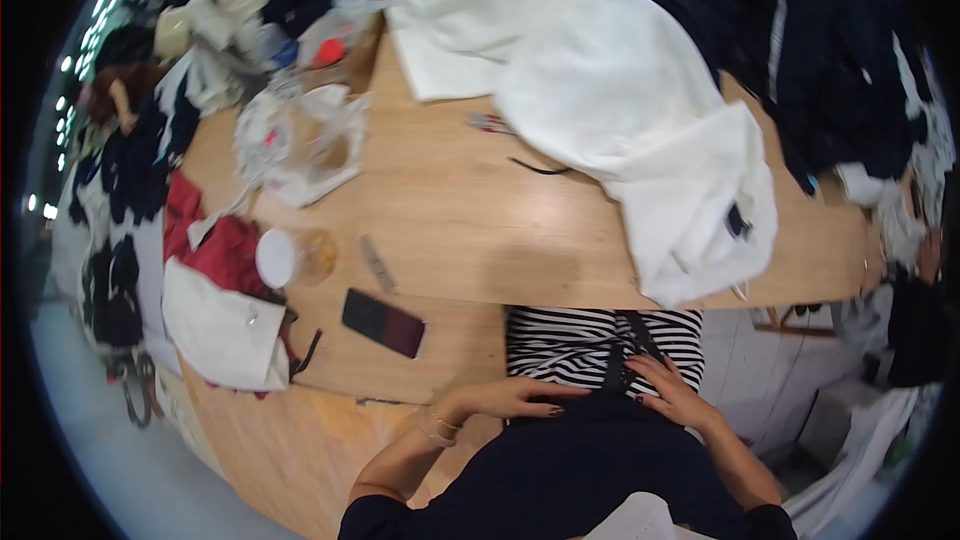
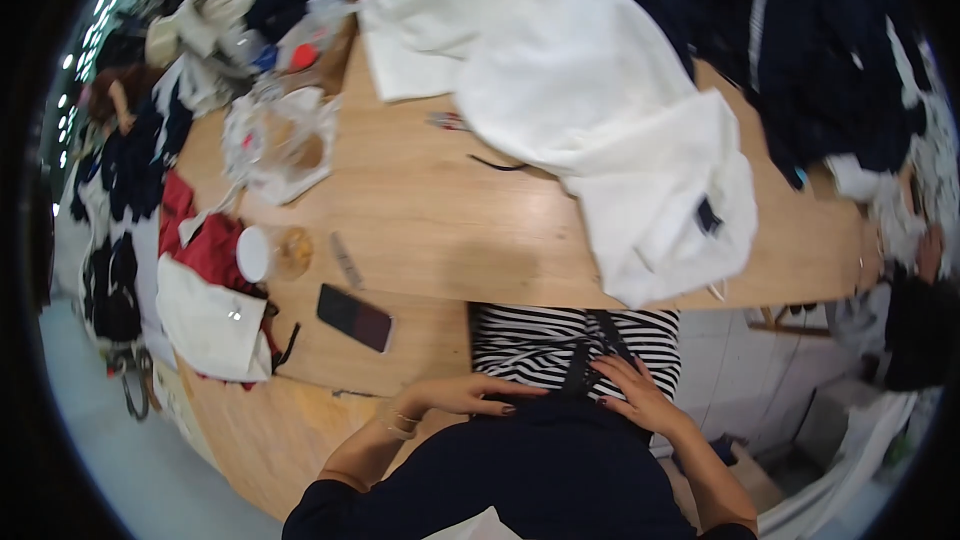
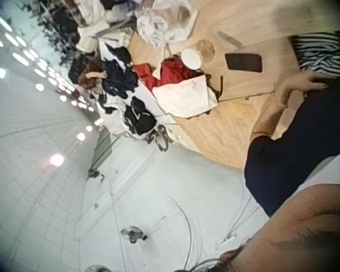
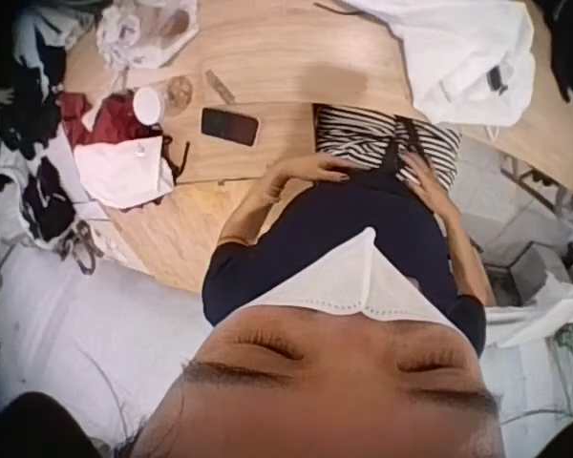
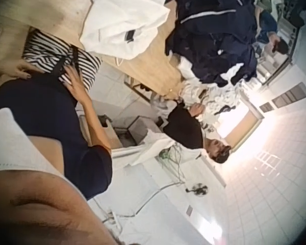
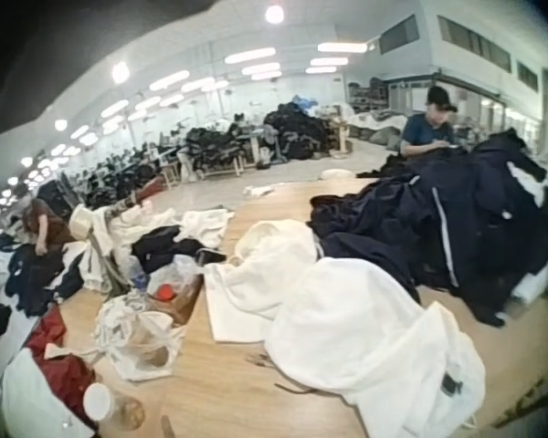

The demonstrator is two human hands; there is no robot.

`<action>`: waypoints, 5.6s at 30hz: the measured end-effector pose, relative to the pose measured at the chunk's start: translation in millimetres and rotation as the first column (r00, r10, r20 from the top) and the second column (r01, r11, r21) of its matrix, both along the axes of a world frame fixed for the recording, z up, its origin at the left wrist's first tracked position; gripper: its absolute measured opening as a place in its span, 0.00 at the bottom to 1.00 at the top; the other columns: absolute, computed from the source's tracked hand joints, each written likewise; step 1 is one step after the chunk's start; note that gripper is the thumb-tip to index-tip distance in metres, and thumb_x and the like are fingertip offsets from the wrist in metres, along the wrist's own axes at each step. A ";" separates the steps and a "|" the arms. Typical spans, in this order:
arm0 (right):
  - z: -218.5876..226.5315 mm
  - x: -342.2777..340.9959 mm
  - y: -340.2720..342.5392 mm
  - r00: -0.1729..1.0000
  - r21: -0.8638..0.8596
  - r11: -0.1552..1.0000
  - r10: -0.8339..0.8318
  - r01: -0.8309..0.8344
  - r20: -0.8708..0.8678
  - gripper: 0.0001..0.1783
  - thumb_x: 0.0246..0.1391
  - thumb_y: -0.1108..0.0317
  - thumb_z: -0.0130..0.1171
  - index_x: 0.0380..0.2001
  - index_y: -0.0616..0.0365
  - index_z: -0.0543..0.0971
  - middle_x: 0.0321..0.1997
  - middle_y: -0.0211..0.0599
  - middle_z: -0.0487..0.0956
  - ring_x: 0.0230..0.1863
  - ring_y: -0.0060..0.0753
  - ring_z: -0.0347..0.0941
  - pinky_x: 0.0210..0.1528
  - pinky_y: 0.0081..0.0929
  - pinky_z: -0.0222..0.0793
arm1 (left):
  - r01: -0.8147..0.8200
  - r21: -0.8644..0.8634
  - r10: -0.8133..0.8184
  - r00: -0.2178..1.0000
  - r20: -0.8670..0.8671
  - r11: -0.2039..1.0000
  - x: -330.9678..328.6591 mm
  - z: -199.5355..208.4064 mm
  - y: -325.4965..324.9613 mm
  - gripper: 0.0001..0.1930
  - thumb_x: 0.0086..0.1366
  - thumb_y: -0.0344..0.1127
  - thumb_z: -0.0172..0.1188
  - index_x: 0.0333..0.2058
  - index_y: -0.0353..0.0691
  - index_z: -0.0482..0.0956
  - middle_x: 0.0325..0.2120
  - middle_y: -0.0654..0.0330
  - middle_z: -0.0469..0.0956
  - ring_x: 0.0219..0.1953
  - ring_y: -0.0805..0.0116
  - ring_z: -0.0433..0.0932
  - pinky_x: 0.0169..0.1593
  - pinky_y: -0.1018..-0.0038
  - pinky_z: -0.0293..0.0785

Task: Trimming excess threads from white and navy blue garments using thread snips at a factory workbench.

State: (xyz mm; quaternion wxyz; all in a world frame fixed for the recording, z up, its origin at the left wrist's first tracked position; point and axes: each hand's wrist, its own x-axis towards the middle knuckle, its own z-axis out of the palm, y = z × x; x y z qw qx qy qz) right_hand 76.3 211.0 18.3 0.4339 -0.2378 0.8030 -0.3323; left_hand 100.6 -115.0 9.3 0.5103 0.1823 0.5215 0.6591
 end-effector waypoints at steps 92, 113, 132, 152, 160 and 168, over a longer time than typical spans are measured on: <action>-47.1 -274.0 -270.4 0.607 0.069 0.996 0.022 0.055 -0.794 0.17 0.41 0.66 0.62 0.38 0.58 0.77 0.45 0.40 0.74 0.51 0.40 0.67 0.47 0.43 0.64 | -0.973 0.107 0.969 0.217 0.120 0.205 -50.6 51.8 32.3 0.26 0.59 0.17 0.55 0.58 0.26 0.62 0.50 0.53 0.72 0.53 0.71 0.71 0.56 0.75 0.68; 39.1 -228.1 -181.8 0.897 -0.706 0.590 -0.416 0.391 0.149 0.14 0.50 0.66 0.62 0.34 0.63 0.73 0.29 0.27 0.76 0.25 0.14 0.63 0.25 0.18 0.58 | -0.996 0.043 0.995 0.076 -0.066 0.079 -67.6 36.6 25.7 0.12 0.64 0.24 0.54 0.46 0.29 0.74 0.38 0.59 0.79 0.39 0.78 0.76 0.45 0.83 0.71; 55.9 -239.1 4.8 0.465 -0.727 0.135 -0.842 0.673 0.274 0.06 0.49 0.72 0.63 0.30 0.60 0.76 0.18 0.17 0.67 0.15 0.09 0.52 0.18 0.14 0.43 | -0.888 -0.242 0.236 0.351 -0.906 0.390 -141.0 72.1 27.3 0.14 0.56 0.31 0.62 0.40 0.30 0.77 0.30 0.45 0.78 0.29 0.56 0.77 0.36 0.69 0.71; 22.1 -221.3 45.9 0.382 -0.664 0.079 -0.866 0.743 0.323 0.08 0.49 0.73 0.62 0.35 0.61 0.77 0.22 0.20 0.69 0.18 0.11 0.57 0.20 0.13 0.51 | -0.752 -0.422 0.150 0.559 -0.815 0.506 -171.8 63.6 108.7 0.18 0.55 0.33 0.63 0.44 0.33 0.77 0.36 0.50 0.80 0.37 0.59 0.78 0.43 0.71 0.71; 25.9 -183.4 84.4 0.762 -0.588 0.581 -0.640 0.563 0.096 0.10 0.38 0.82 0.51 0.28 0.61 0.74 0.31 0.24 0.70 0.30 0.13 0.62 0.33 0.12 0.56 | -0.834 -0.076 0.837 0.546 0.018 0.546 -90.7 28.0 97.3 0.23 0.66 0.27 0.50 0.59 0.29 0.61 0.57 0.51 0.67 0.58 0.63 0.68 0.60 0.73 0.65; 34.3 -154.6 68.6 0.658 -0.472 0.667 -0.721 0.576 -0.217 0.18 0.36 0.85 0.43 0.31 0.64 0.78 0.41 0.30 0.71 0.33 0.16 0.63 0.36 0.12 0.57 | -0.996 -0.060 0.744 0.010 0.668 0.068 -99.6 5.0 114.8 0.18 0.71 0.42 0.45 0.53 0.37 0.65 0.55 0.52 0.68 0.58 0.63 0.67 0.58 0.71 0.69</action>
